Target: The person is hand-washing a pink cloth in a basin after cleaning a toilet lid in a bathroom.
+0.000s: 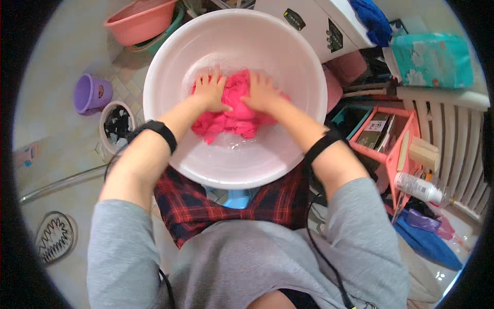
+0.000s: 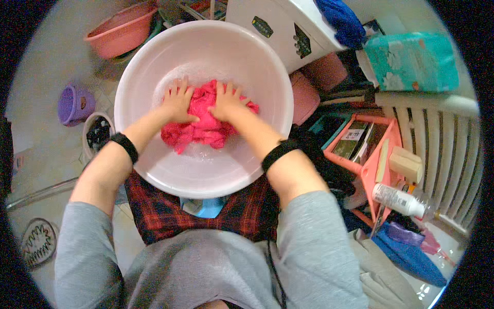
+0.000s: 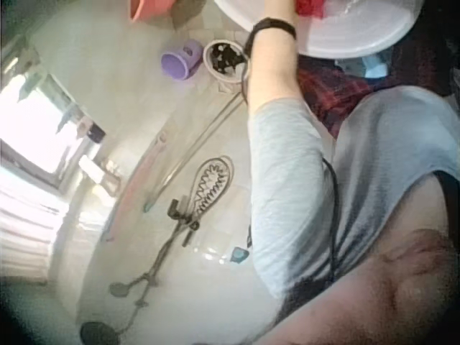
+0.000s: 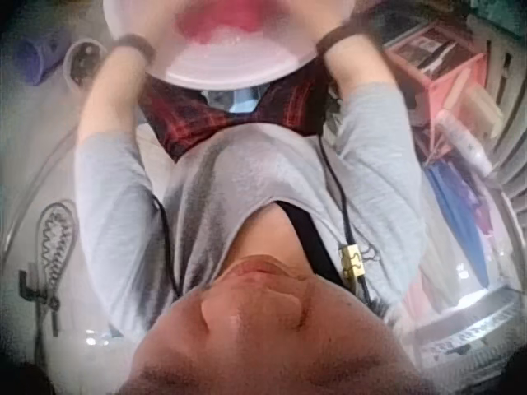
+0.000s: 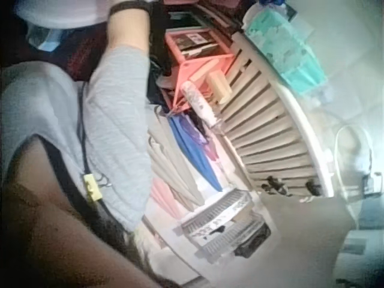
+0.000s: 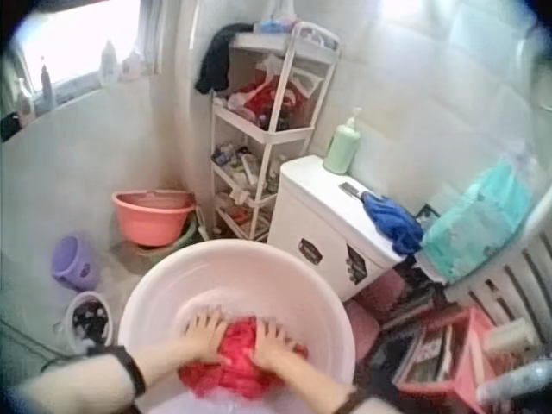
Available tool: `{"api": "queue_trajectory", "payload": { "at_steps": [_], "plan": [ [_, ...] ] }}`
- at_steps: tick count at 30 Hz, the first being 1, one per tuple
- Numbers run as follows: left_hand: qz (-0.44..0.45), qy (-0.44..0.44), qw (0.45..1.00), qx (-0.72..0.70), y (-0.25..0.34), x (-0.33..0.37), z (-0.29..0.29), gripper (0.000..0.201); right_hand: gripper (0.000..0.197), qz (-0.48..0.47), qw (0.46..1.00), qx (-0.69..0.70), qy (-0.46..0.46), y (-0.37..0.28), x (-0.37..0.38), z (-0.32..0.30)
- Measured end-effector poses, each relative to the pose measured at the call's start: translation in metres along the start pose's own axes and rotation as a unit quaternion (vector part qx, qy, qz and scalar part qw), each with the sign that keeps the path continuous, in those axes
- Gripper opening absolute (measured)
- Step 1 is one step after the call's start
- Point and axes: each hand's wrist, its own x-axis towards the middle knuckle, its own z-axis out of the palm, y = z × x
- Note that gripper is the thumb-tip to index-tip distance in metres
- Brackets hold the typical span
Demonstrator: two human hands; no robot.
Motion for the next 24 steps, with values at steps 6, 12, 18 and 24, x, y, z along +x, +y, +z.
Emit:
{"api": "queue_trajectory", "payload": {
  "at_steps": [6, 12, 18, 24],
  "plan": [
    [-0.025, 0.014, 0.998, -0.053, 0.013, 0.02, 0.035, 0.104, 0.091, 0.022, 0.989, -0.125, 0.071, 0.004, 0.021, 0.043],
    [-0.007, -0.038, 0.989, -0.142, -0.005, 0.042, 0.056, 0.098, 0.083, 0.041, 0.987, -0.136, -0.07, 0.006, 0.047, 0.042],
    [-0.004, 0.025, 0.985, -0.173, -0.002, 0.037, 0.043, 0.082, 0.069, -0.033, 0.998, -0.049, -0.003, 0.001, 0.046, 0.022],
    [-0.062, 0.072, 0.933, -0.347, -0.022, 0.0, -0.003, 0.049, 0.058, 0.003, 1.0, -0.003, -0.016, -0.001, 0.037, -0.007]
  ]
}}
